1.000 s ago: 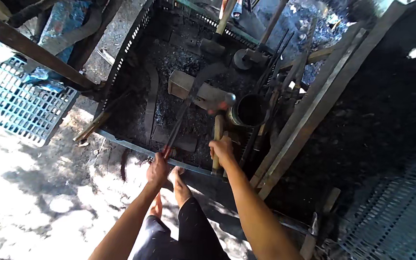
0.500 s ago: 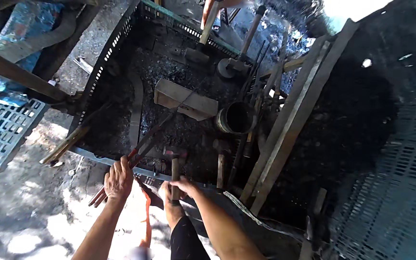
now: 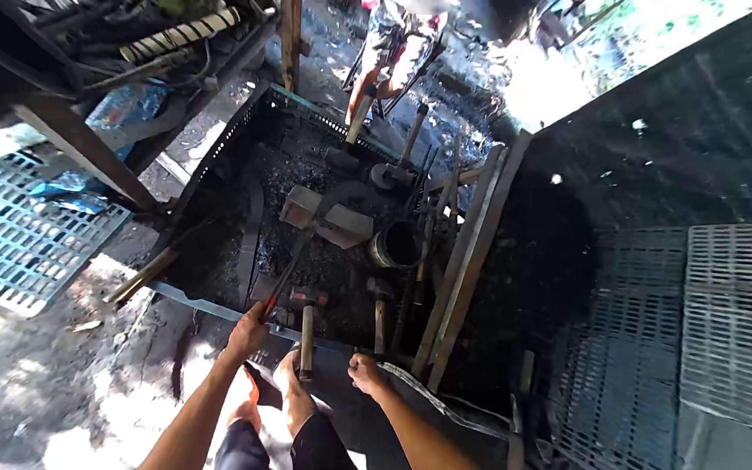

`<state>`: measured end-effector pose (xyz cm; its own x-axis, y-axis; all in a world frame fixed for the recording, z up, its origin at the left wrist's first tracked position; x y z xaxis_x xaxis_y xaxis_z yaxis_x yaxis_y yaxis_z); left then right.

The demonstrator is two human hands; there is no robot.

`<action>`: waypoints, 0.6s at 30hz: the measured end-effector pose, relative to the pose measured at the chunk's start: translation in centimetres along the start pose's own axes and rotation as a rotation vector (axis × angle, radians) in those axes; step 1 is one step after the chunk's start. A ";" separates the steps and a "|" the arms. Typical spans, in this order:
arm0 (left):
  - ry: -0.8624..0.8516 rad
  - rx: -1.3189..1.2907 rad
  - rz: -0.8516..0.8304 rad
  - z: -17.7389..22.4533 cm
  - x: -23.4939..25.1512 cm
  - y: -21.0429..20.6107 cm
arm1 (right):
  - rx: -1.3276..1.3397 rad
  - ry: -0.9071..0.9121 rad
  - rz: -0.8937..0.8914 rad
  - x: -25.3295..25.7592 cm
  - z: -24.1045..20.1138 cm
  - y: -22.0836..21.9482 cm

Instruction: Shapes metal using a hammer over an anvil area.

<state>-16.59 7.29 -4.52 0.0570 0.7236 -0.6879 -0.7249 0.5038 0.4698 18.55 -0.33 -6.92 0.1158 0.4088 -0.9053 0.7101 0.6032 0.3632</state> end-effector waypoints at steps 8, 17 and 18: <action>-0.047 -0.003 -0.016 -5.6 -11.4 2.3 | 0.144 0.184 0.126 -12.4 -1.5 5.0; -0.146 0.008 0.123 3.0 -23.2 7.5 | 0.168 0.716 -0.139 -22.5 -13.7 2.5; -0.193 -0.011 0.145 7.0 -23.4 8.1 | 0.240 0.815 -0.173 -23.9 -16.2 2.5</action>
<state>-19.04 -2.23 19.25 0.0806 0.8652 -0.4948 -0.7426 0.3833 0.5492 6.32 2.51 19.17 -0.4758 0.7433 -0.4703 0.8097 0.5790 0.0958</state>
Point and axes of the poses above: each hand's wrist, its own x-axis towards the middle knuckle, its own y-axis out of the back of the hand, z = x × y, the point moved 8 cm from there along x, towards the middle knuckle, and after that the axes turned 13 degrees about x, right-handed, at the moved point
